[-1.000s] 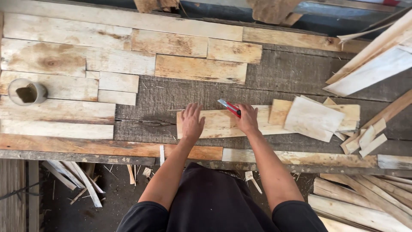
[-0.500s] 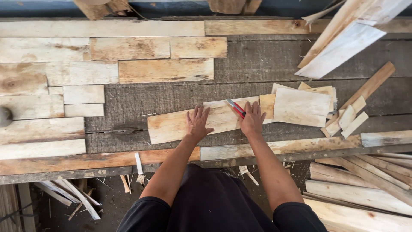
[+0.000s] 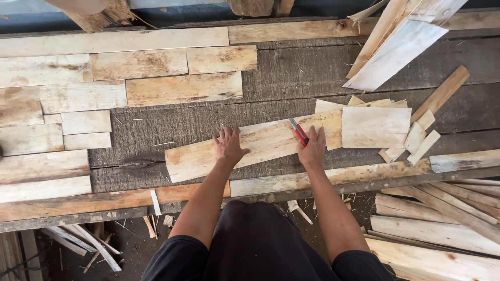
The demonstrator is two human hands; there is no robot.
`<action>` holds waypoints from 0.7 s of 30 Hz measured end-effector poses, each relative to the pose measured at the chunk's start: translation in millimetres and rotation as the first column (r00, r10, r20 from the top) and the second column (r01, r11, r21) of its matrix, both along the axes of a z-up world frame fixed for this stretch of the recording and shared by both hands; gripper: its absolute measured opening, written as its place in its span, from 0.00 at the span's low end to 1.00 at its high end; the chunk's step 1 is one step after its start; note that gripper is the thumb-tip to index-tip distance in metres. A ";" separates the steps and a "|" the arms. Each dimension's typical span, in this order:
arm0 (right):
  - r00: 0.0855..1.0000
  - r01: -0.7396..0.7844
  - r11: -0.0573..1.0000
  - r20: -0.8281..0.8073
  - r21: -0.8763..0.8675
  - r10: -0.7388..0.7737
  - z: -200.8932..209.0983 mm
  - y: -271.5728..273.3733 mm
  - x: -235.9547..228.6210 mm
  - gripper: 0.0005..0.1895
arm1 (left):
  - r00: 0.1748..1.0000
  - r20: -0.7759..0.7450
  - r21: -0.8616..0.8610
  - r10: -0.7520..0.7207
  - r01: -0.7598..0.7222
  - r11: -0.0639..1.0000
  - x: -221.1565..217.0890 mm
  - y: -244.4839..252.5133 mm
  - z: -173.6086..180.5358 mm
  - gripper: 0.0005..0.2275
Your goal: The recorder is sorting and arranging thin wood veneer strips on a workbench, checking their fit and using a utility knife to trim edges.
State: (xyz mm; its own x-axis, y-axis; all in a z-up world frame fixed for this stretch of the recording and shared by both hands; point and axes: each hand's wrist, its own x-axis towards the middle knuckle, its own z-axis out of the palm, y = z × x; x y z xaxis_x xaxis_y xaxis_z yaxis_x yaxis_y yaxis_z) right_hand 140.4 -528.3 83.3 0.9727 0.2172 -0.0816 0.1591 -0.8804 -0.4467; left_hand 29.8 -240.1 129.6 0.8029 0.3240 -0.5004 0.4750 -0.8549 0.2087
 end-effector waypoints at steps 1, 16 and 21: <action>1.000 -0.003 1.000 0.000 0.003 0.003 0.5 1.9 0.7 0.40 | 1.000 0.000 0.003 0.003 -0.003 1.000 -0.6 -0.9 2.9 0.42; 0.998 0.060 0.997 0.017 -0.048 -0.059 -2.7 4.6 -3.6 0.41 | 0.995 -0.034 0.009 0.098 -0.097 0.995 -19.0 15.0 -16.4 0.50; 0.987 0.151 0.989 -0.059 -0.009 -0.151 10.8 10.3 -3.6 0.43 | 0.985 0.071 -0.176 0.156 -0.142 0.974 -25.0 22.2 4.7 0.39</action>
